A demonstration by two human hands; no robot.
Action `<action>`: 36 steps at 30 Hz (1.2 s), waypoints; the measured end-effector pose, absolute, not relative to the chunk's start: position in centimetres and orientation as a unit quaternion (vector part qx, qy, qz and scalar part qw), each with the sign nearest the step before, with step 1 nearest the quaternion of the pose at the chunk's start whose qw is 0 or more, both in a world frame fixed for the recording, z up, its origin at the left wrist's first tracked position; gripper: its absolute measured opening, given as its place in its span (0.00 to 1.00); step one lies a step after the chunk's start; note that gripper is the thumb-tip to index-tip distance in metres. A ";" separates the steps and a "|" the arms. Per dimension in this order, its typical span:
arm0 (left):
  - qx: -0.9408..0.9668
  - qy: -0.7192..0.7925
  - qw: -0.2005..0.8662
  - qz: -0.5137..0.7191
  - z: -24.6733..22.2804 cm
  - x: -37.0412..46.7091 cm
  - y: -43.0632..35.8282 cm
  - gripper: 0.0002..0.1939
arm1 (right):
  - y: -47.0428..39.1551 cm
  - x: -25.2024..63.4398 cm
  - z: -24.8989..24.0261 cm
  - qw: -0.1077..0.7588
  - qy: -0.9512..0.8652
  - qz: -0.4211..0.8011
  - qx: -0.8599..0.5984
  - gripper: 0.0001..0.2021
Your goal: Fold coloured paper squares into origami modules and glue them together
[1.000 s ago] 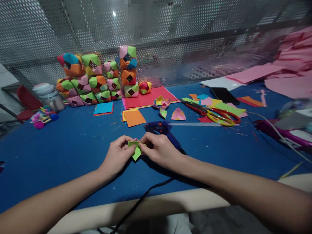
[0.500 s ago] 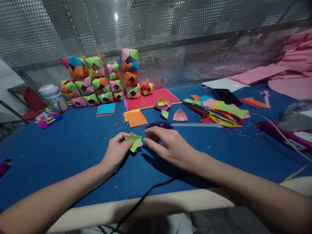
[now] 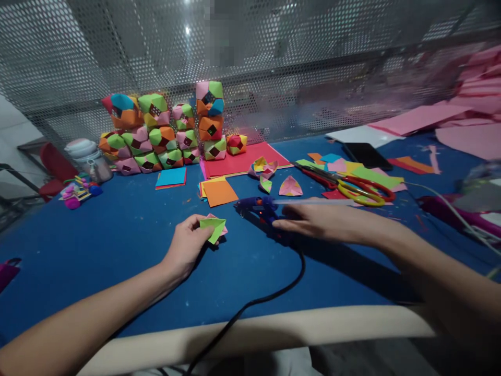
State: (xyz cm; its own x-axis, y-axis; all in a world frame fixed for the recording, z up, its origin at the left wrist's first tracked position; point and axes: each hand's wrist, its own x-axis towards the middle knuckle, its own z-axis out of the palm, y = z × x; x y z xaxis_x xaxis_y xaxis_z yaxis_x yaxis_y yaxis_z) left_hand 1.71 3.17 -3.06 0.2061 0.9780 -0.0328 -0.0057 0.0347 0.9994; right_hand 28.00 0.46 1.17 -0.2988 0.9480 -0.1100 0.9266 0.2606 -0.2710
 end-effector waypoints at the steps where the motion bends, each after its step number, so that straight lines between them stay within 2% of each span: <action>1: 0.538 0.453 0.561 0.438 -3.1 1.7 3.2 0.05 | 0.7 27.6 1.0 0.063 -0.799 0.168 -0.574 0.23; 4: 0.540 0.456 0.562 0.429 -3.0 1.8 3.1 0.05 | 1.0 25.9 0.1 0.143 -0.791 0.191 -0.564 0.19; 9: 0.558 0.458 0.550 0.421 -2.9 1.9 3.1 0.05 | 1.3 23.8 -1.8 0.280 -0.739 0.159 -0.591 0.11; 13: 0.560 0.465 0.540 0.423 -3.0 1.8 3.1 0.05 | 1.0 23.6 -2.4 0.314 -0.721 0.174 -0.593 0.13; 17: 0.569 0.476 0.524 0.420 -3.1 1.8 3.1 0.06 | -0.3 23.5 -2.6 0.372 -0.749 0.177 -0.520 0.09; 27: 0.618 0.480 0.496 0.377 -3.3 1.7 3.2 0.05 | -1.7 22.6 -2.2 0.321 -0.832 0.102 -0.441 0.05; 31: 0.624 0.479 0.489 0.377 -3.2 1.8 3.1 0.04 | -1.7 22.6 -2.2 0.286 -0.841 0.074 -0.453 0.07; 36: 0.623 0.470 0.499 0.377 -3.2 1.7 3.0 0.05 | -1.7 22.7 -2.4 0.287 -0.843 0.062 -0.450 0.08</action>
State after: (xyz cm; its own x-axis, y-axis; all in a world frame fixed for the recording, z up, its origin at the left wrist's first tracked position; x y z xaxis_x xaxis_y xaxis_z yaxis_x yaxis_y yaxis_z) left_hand 1.74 3.02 -3.18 0.2741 0.9617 0.0016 0.2093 -0.0613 0.9759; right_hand 22.71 -1.70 -2.42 -0.4304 0.7943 0.4289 0.7228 0.5878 -0.3634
